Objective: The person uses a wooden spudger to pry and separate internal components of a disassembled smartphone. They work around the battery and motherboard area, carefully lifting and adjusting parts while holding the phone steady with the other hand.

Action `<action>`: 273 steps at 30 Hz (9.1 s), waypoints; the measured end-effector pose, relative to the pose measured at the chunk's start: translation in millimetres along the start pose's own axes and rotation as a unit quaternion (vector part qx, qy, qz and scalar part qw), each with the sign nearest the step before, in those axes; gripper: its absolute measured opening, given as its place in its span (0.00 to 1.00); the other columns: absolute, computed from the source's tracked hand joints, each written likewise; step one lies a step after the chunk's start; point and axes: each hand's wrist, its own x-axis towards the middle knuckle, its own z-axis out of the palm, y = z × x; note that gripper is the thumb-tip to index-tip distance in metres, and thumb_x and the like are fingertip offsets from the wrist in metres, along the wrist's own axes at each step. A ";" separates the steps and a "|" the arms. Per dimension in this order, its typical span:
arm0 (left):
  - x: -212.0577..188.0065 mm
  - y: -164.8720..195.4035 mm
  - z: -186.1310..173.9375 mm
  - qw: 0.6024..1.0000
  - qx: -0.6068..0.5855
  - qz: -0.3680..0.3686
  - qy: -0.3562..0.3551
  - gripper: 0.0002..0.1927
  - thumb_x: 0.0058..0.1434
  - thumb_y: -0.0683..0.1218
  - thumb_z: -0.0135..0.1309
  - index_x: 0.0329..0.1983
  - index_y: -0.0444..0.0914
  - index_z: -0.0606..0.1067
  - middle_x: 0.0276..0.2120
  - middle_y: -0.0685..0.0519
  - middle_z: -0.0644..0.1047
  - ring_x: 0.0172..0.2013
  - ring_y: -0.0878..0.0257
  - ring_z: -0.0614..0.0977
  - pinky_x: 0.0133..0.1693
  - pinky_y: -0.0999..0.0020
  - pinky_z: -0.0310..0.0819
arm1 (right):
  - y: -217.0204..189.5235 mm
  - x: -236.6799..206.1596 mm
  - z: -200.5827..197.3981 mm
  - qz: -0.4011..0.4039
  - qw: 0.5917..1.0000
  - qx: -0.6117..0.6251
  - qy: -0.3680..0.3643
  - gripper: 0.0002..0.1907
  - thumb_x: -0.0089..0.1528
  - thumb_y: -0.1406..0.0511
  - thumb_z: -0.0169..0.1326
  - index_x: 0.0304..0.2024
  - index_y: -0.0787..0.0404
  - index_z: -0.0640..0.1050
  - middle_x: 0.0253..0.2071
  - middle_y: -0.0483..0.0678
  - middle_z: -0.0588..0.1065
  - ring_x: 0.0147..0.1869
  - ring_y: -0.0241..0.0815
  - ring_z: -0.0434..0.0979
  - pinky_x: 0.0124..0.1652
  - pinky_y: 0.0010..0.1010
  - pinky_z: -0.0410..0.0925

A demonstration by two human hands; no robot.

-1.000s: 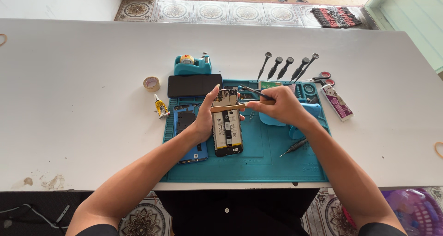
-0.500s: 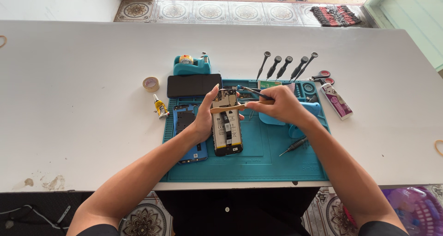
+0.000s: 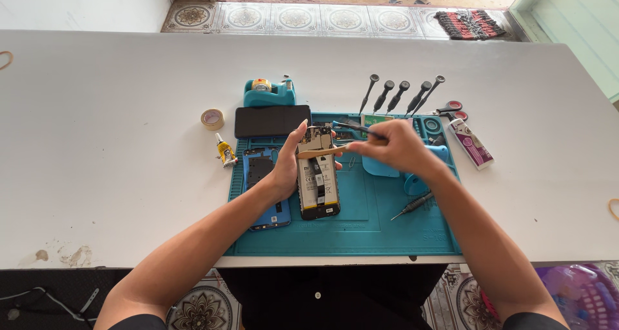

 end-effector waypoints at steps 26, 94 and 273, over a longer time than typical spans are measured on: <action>-1.2 0.5 1.4 1.000 0.016 0.018 -0.016 0.44 0.59 0.77 0.33 0.57 0.39 0.71 0.41 0.45 0.80 0.44 0.51 0.85 0.41 0.52 0.84 | 7.2 1.7 -13.9 0.030 0.998 -0.023 0.040 0.29 0.60 0.50 0.63 0.13 0.57 0.70 0.12 0.38 0.62 0.16 0.27 0.55 0.18 0.25 0.48; 1.1 -4.3 -3.1 0.999 0.020 0.028 -0.014 0.43 0.61 0.76 0.34 0.57 0.36 0.72 0.41 0.44 0.80 0.44 0.50 0.86 0.41 0.52 0.84 | 0.1 -1.4 -21.9 0.030 0.996 0.010 0.079 0.26 0.57 0.52 0.66 0.13 0.56 0.72 0.11 0.36 0.64 0.14 0.25 0.56 0.17 0.24 0.48; -0.9 0.3 -1.3 1.000 0.008 0.002 -0.006 0.44 0.58 0.75 0.36 0.62 0.39 0.68 0.42 0.43 0.78 0.44 0.50 0.85 0.41 0.54 0.85 | 10.3 2.3 -26.0 0.026 0.999 -0.009 0.035 0.30 0.55 0.49 0.68 0.12 0.57 0.68 0.11 0.37 0.63 0.15 0.25 0.57 0.18 0.22 0.51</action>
